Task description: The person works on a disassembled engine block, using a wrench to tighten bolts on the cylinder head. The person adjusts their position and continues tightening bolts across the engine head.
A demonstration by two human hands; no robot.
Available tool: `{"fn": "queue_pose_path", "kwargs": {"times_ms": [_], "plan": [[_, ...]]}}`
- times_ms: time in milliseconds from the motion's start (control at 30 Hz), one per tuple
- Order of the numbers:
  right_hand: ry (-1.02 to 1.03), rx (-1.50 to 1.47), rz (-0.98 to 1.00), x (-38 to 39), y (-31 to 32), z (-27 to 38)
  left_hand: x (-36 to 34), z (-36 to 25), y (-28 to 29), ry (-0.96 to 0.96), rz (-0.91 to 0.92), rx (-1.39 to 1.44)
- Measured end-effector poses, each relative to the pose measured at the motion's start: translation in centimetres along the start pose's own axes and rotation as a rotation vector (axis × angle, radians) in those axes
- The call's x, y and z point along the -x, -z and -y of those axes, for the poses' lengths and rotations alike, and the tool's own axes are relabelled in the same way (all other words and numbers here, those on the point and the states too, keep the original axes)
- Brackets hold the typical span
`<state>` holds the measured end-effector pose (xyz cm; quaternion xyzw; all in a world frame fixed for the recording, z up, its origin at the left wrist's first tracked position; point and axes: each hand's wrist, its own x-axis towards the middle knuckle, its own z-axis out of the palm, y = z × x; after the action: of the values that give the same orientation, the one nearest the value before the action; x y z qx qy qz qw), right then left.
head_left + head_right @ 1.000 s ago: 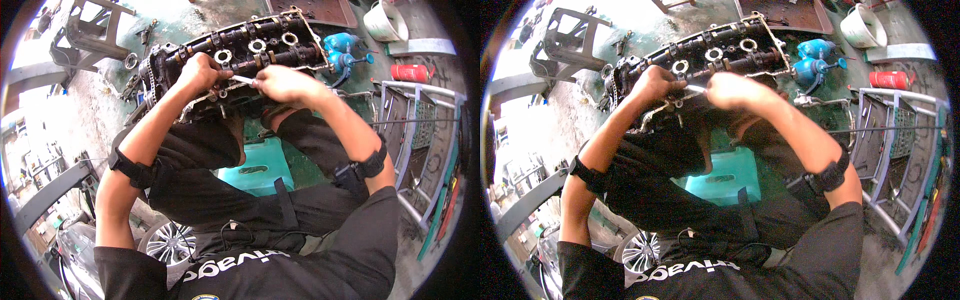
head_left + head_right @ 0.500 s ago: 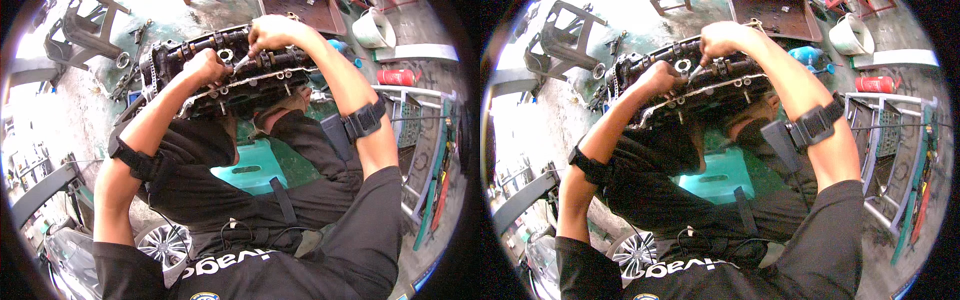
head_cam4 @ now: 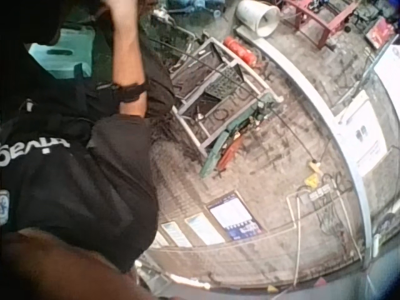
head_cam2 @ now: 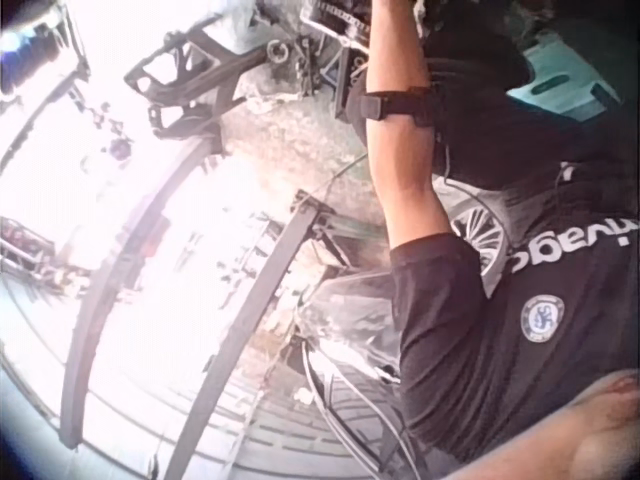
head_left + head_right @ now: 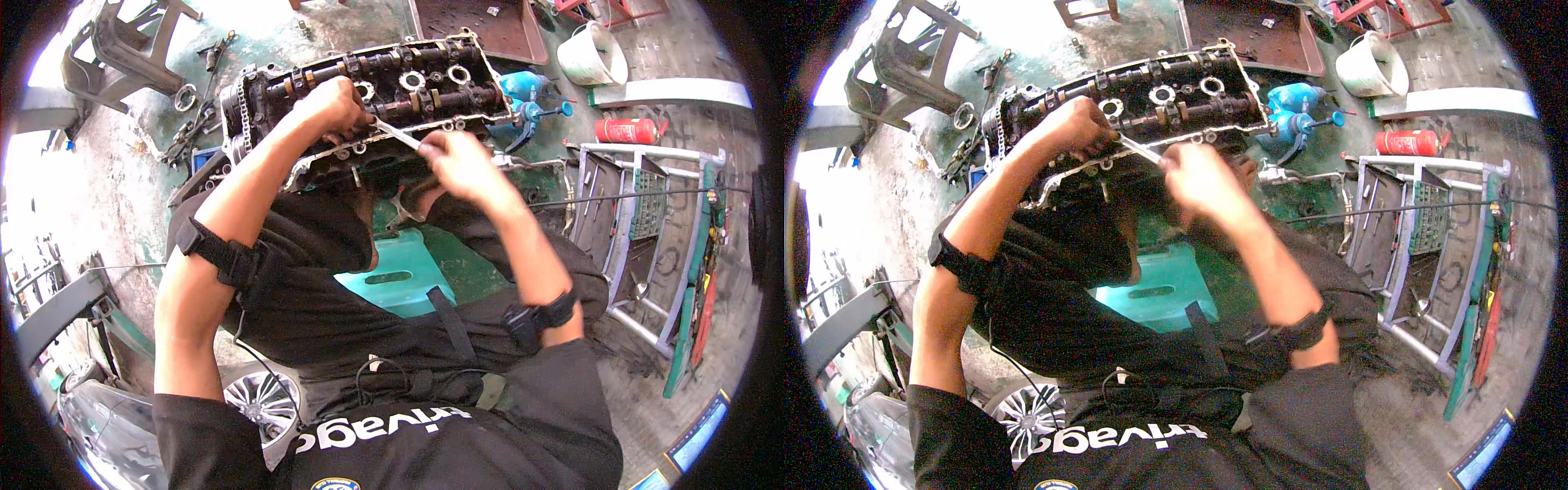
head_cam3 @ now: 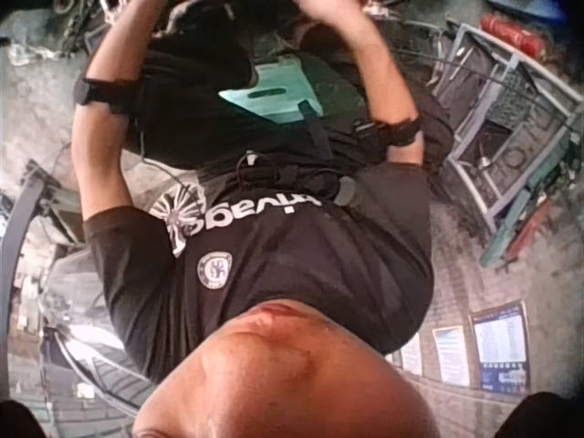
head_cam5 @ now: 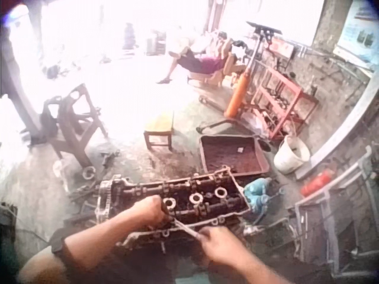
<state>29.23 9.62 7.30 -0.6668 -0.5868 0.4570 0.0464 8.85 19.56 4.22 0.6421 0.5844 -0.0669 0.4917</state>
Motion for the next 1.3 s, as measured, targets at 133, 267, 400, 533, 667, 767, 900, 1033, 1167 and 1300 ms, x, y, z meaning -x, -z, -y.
{"fn": "queue_pose_path", "kwargs": {"times_ms": [133, 267, 400, 533, 667, 767, 900, 1033, 1167, 1300], "plan": [[0.074, -0.188, -0.246, 1.8, -6.8, -0.9, 0.1, 0.3, -0.2, 0.017, -0.017, 0.024], [-0.151, -1.004, -0.077, 1.9, -10.5, 1.6, 0.3, 0.0, -0.7, 0.026, -0.11, -0.094], [-0.298, -1.445, -0.032, 1.6, -11.5, 5.4, 0.5, -0.2, -0.5, 0.009, -0.055, -0.014], [-0.319, -1.458, -0.086, 1.5, -12.3, 6.3, 0.6, -0.2, -0.1, -0.036, -0.054, 0.025], [-0.344, -1.185, 0.032, 1.6, -9.8, 2.5, 0.8, -0.4, -0.1, 0.002, -0.025, 0.075], [-0.21, -0.478, 0.044, -0.3, -3.4, -1.4, 0.8, -0.9, 0.0, 0.015, -0.039, 0.042], [0.094, 0.295, 0.049, -5.6, 4.0, -0.7, 0.9, -1.1, 0.1, 0.053, 0.024, 0.139], [0.335, 0.751, 0.081, -9.1, 7.2, 5.4, 0.7, -0.4, 0.5, 0.058, 0.081, 0.259], [0.722, 1.03, -0.106, -8.4, 6.1, 9.7, 0.2, 0.3, 0.8, 0.009, 0.131, 0.18], [1.119, 1.02, -0.478, -4.6, 3.2, 8.3, 0.5, 0.3, 1.0, -0.037, 0.188, 0.165]]}}
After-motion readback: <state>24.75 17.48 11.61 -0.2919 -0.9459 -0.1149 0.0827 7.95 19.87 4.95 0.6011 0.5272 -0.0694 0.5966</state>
